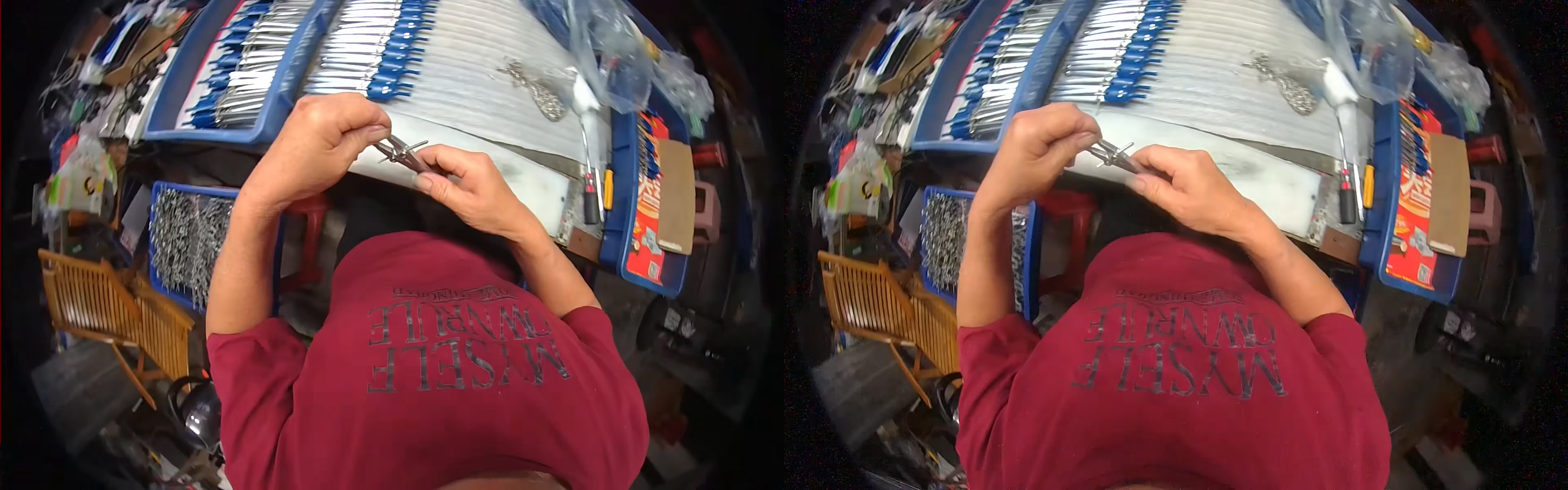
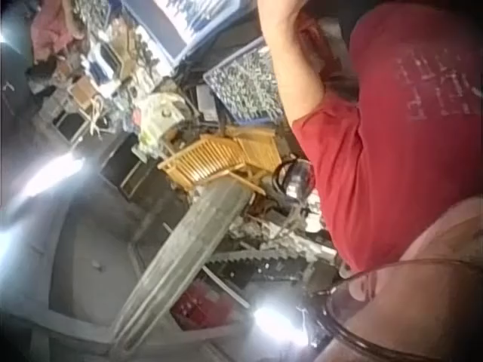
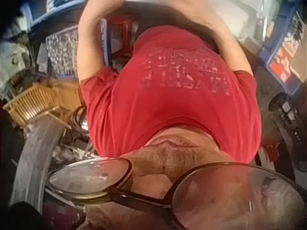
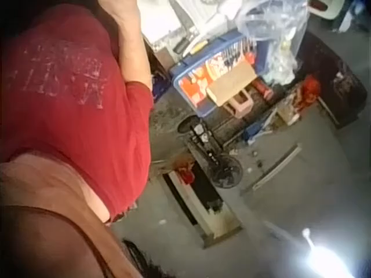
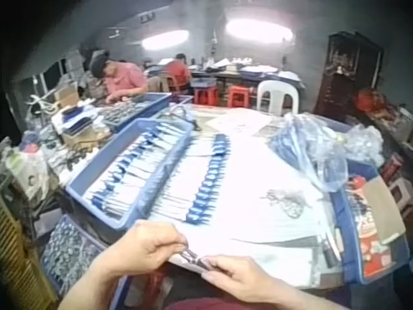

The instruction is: Manually assembling small metal hardware components at a workstation.

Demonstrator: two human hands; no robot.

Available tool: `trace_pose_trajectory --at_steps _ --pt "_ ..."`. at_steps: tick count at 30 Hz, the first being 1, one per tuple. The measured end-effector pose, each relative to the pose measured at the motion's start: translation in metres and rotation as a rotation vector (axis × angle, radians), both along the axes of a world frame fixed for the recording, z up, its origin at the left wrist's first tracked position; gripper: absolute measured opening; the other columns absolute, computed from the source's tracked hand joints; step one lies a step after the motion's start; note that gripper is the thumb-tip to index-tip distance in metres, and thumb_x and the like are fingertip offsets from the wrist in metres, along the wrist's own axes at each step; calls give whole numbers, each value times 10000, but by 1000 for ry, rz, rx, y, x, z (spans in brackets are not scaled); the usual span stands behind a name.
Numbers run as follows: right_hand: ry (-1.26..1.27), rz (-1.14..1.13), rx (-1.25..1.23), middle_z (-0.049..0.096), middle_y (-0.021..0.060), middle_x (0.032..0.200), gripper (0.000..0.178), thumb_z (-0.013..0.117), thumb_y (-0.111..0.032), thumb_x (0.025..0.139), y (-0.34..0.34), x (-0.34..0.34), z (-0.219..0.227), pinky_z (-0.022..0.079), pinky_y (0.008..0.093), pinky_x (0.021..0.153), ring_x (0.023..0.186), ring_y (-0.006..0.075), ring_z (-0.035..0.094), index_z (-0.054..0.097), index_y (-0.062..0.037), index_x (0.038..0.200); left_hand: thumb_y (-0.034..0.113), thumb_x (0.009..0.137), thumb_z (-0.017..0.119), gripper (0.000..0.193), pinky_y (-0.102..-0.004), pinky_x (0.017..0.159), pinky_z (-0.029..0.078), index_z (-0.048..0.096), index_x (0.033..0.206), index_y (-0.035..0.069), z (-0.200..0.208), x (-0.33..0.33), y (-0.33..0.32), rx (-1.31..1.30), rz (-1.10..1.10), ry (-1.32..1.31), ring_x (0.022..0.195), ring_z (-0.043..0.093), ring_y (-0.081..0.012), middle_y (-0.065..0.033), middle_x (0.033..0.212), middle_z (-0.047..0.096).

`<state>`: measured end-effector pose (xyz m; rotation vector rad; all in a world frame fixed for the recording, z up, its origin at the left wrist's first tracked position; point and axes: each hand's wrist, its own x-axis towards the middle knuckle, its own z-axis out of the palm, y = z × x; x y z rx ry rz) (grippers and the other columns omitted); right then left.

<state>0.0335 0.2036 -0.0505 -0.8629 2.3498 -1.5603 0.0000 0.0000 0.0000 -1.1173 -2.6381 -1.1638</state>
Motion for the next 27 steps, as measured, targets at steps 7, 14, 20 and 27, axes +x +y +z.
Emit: trace_pose_trajectory --at_steps 7,14,20,27 --pt "-598 -176 -427 507 12 668 189 481 -183 835 22 13 -12 375 164 512 579 52 461 522 -1 864 128 814 496 194 -189 466 364 561 904 -32 -33 -3 40 512 115 -698 509 447 -75 -10 648 508" --pt "-643 -318 -583 548 36 686 196 480 -181 834 24 17 -25 386 154 496 561 60 496 530 2 882 104 764 572 269 -182 494 385 519 976 -53 -64 23 65 906 240 -900 582 473 -61 -41 736 542" --pt "-551 -295 -486 559 34 686 187 460 -167 843 17 21 -16 365 148 452 550 50 499 536 0 881 97 763 573 224 -164 470 360 540 944 -31 -79 33 77 959 189 -963 559 468 -38 -18 695 560" --pt "-447 -289 -311 545 22 669 194 458 -172 846 28 18 -20 348 155 436 515 33 457 536 1 884 123 785 542 148 -175 485 349 551 846 -11 -75 35 80 838 254 -892 548 444 -53 -10 662 528"
